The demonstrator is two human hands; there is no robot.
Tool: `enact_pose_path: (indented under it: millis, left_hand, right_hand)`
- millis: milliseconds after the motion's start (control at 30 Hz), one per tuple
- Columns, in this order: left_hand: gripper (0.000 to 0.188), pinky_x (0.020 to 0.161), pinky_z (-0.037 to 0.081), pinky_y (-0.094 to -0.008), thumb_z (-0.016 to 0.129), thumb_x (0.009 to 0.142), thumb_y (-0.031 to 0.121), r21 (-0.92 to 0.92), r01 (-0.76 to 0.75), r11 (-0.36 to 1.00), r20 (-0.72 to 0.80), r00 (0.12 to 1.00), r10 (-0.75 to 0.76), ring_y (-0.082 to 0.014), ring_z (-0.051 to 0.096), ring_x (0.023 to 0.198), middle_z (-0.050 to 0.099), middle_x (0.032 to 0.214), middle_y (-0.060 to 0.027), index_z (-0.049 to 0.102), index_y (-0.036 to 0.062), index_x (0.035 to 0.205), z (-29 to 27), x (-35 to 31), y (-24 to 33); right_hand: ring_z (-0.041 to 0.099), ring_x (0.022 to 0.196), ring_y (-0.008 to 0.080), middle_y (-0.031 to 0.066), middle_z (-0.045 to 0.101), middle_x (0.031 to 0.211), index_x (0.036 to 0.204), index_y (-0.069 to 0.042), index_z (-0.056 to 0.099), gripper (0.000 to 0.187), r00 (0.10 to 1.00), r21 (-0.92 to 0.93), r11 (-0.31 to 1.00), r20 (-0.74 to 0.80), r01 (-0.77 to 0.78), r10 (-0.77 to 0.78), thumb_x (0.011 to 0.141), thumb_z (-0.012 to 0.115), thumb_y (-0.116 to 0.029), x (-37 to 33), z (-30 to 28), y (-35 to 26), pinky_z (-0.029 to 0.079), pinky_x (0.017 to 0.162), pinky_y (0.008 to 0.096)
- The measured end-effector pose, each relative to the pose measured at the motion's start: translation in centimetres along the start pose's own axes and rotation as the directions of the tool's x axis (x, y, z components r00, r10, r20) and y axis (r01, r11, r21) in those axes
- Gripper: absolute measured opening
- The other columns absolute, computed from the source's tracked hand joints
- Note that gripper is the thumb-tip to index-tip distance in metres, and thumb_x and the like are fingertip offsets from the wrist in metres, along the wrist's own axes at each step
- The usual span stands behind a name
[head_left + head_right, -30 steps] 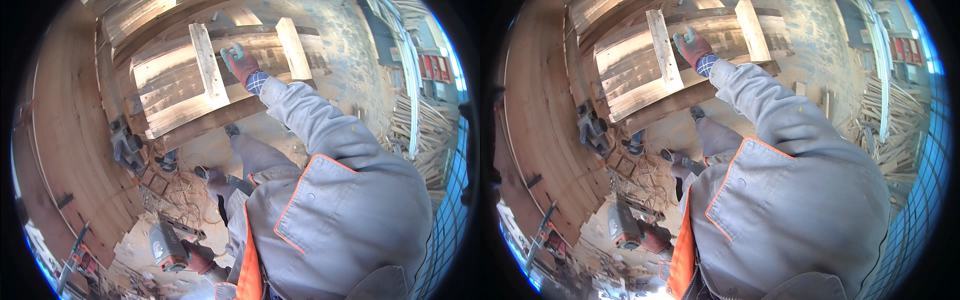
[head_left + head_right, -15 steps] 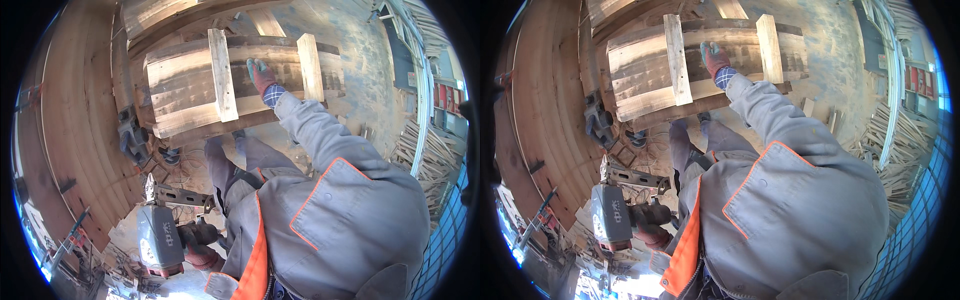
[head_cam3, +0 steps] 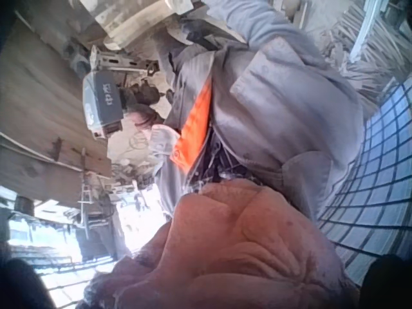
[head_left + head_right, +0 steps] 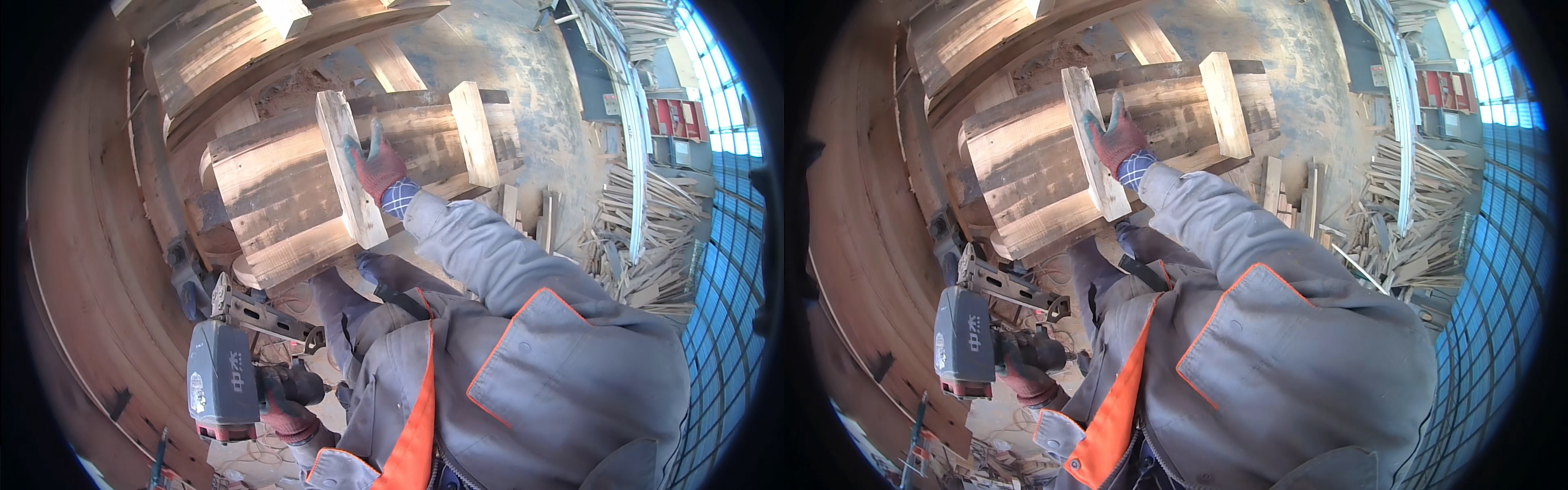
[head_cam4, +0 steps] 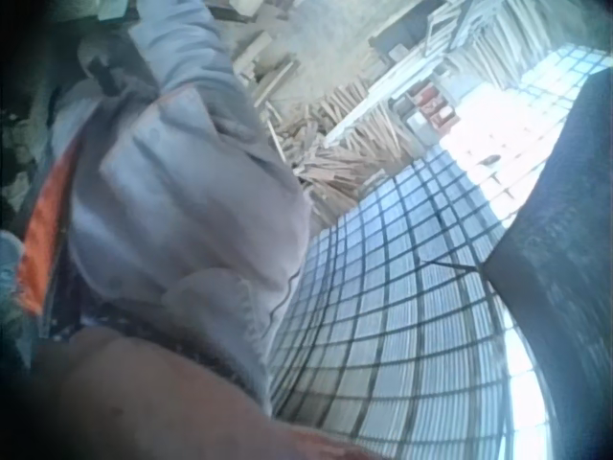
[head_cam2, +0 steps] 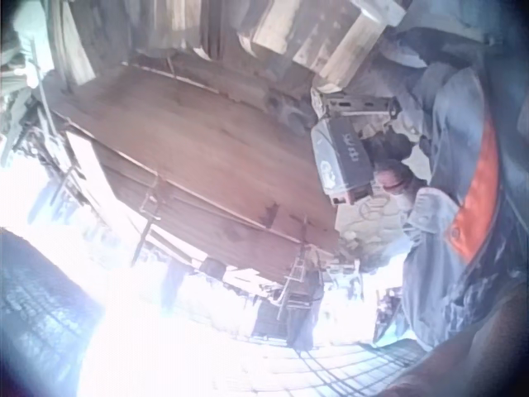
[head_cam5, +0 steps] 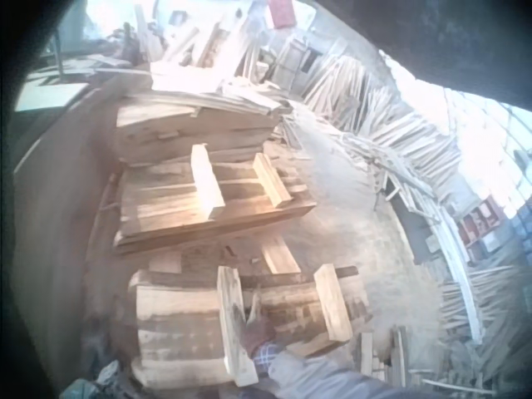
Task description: The person assembles a wooden crate by positioning wooden planks and using a pneumatic nail gun to fasten them together. The person repeatedly picks up planks, aligns them, and drives nails to secure the structure.
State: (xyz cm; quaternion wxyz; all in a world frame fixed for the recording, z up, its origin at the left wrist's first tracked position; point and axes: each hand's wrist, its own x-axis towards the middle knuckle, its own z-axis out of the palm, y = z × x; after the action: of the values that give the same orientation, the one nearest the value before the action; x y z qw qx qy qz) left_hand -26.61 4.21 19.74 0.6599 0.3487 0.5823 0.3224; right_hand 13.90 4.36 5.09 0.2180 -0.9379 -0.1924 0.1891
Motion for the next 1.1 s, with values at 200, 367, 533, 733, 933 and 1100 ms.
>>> enact_pose_path:
  millis: [200, 367, 533, 733, 933, 1100]
  left_hand:
    - [0.008, 0.061, 0.045, -0.0299, 0.063, 0.092, 0.01, 0.081, 0.088, 0.993, 0.072, 0.993, -0.094, -0.0152, 0.051, 0.065, 0.052, 0.077, -0.0028, 0.056, 0.0066, 0.09, -0.4, 4.6, 0.6]
    - [0.018, 0.071, 0.051, -0.0364, 0.061, 0.096, 0.02, 0.332, 0.106, 0.937, 0.106, 0.983, -0.149, -0.0217, 0.062, 0.077, 0.064, 0.087, -0.0069, 0.063, 0.0032, 0.093, -1.2, 7.5, 0.4]
    - [0.022, 0.073, 0.052, -0.037, 0.062, 0.097, 0.023, 0.407, -0.03, 0.913, 0.265, 0.961, -0.086, -0.0222, 0.063, 0.08, 0.067, 0.09, -0.0083, 0.066, 0.0014, 0.098, -1.4, 10.3, 0.5]
    - [0.02, 0.066, 0.048, -0.0335, 0.066, 0.094, 0.021, 0.32, 0.056, 0.946, 0.239, 0.961, -0.138, -0.0184, 0.058, 0.071, 0.059, 0.08, -0.006, 0.06, 0.0023, 0.094, 1.1, 13.0, 0.7]
    - [0.025, 0.063, 0.052, -0.031, 0.07, 0.094, 0.017, 0.229, 0.194, 0.954, 0.342, 0.902, -0.265, -0.0168, 0.061, 0.072, 0.061, 0.085, -0.0072, 0.061, -0.0004, 0.11, 6.4, 15.8, 3.5]
    - [0.024, 0.061, 0.053, -0.032, 0.069, 0.095, 0.018, 0.21, 0.25, 0.945, 0.426, 0.846, -0.319, -0.0154, 0.06, 0.067, 0.061, 0.078, -0.005, 0.064, -0.0007, 0.11, 12.5, 19.8, 3.6]
  right_hand:
    - [0.066, 0.11, 0.0452, 0.0302, 0.061, 0.129, 0.159, -0.002, 0.02, 0.11, 1.0, -0.142, 0.99, 0.027, 0.004, 0.0, 0.081, 0.073, -0.059, -0.3, 1.0, -2.6, 0.053, 0.095, 0.0481]
    - [0.06, 0.119, 0.046, 0.0321, 0.044, 0.148, 0.16, -0.007, 0.018, 0.113, 0.996, -0.265, 0.964, 0.089, 0.01, 0.014, 0.079, 0.072, -0.065, -0.2, 2.5, -2.8, 0.052, 0.098, 0.0513]
    - [0.064, 0.108, 0.0446, 0.028, 0.055, 0.132, 0.154, -0.007, 0.028, 0.1, 0.999, -0.294, 0.956, 0.019, -0.018, 0.025, 0.078, 0.075, -0.053, 0.0, 3.6, -2.6, 0.053, 0.09, 0.0528]
    - [0.066, 0.104, 0.0451, 0.027, 0.056, 0.129, 0.149, -0.007, 0.033, 0.092, 0.999, -0.295, 0.956, -0.041, -0.006, -0.006, 0.079, 0.076, -0.049, 0.0, 3.9, -2.9, 0.053, 0.089, 0.054]
    - [0.052, 0.128, 0.0465, 0.032, 0.048, 0.141, 0.153, -0.001, 0.029, 0.095, 0.999, -0.291, 0.956, 0.022, 0.039, -0.034, 0.085, 0.07, -0.052, -0.2, 3.1, -2.9, 0.045, 0.107, 0.05]
    - [0.049, 0.132, 0.0464, 0.0326, 0.045, 0.144, 0.153, 0.002, 0.031, 0.09, 0.997, -0.335, 0.939, 0.033, 0.08, -0.073, 0.088, 0.069, -0.047, -0.1, 3.2, -2.6, 0.042, 0.111, 0.049]
